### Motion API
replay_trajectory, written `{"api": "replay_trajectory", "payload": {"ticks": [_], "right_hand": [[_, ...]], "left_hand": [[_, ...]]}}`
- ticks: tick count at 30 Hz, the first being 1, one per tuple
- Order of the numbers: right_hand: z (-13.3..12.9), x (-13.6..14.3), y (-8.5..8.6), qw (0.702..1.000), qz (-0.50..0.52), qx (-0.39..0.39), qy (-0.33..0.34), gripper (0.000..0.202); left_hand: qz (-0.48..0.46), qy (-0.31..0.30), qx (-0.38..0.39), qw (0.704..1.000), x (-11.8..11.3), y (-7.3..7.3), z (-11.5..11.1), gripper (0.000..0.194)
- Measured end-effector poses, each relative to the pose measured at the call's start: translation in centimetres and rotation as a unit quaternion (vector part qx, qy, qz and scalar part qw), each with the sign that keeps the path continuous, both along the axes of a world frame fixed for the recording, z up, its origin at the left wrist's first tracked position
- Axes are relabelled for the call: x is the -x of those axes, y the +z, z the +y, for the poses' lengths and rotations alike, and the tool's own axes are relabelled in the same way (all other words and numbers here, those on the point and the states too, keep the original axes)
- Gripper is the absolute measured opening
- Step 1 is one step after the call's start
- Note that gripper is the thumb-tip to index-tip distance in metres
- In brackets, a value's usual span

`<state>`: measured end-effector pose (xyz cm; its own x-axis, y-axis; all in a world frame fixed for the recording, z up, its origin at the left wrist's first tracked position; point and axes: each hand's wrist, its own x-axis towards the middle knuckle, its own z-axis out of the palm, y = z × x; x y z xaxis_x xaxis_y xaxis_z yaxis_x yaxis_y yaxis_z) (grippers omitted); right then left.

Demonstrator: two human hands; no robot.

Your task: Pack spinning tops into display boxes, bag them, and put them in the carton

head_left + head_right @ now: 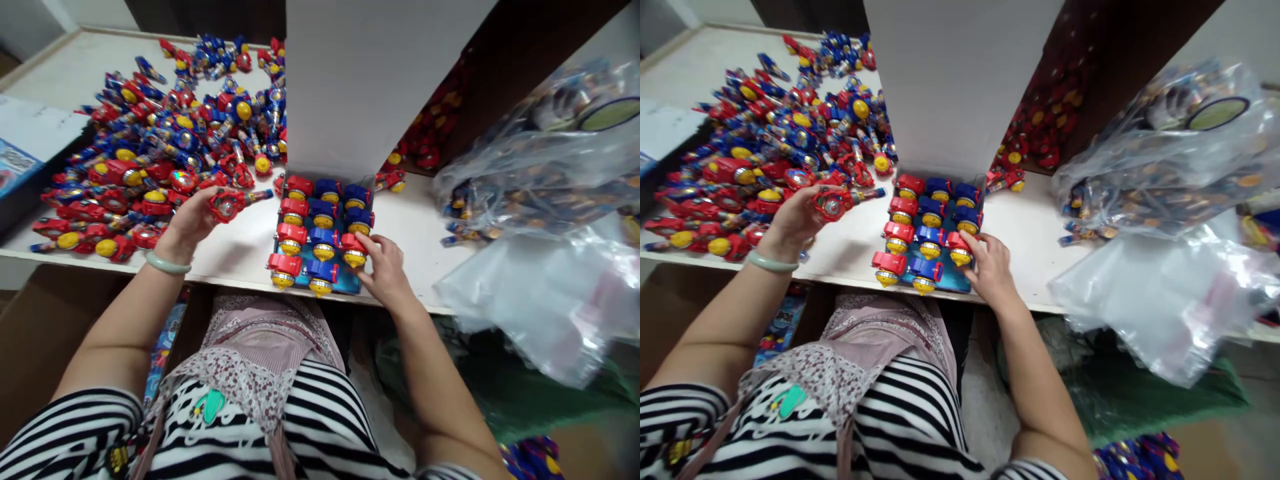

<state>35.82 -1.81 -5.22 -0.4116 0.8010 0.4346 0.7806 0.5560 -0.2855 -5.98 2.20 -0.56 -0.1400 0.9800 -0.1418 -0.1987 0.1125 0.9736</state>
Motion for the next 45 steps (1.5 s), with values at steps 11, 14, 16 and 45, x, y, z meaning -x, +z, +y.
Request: {"api": "replay_trajectory", "payload": {"ticks": [11,14,16,45], "right_hand": [[-1.4,10.3,11.0,0.972,0.084,-0.18,0.124,0.073],[-1.4,7.5,9.6,0.969,0.154,-0.168,0.093,0.072],[-2.2,4.2,8.3,0.959,0.231,-0.16,0.047,0.078],[-4.7,-0.3,-0.8,0.968,0.165,0.105,0.155,0.057]], "left_hand": [[-0.059,-0.273,-0.077,0.957,-12.7,7.3,-3.4,0.041],[-0.009,-0.313,-0.124,0.942,-12.4,7.1,-4.0,0.047],[0.075,-0.294,-0.168,0.938,-11.1,6.6,-4.4,0.043],[0.44,-0.375,-0.41,0.706,-12.4,1.8,-3.3,0.03]]}}
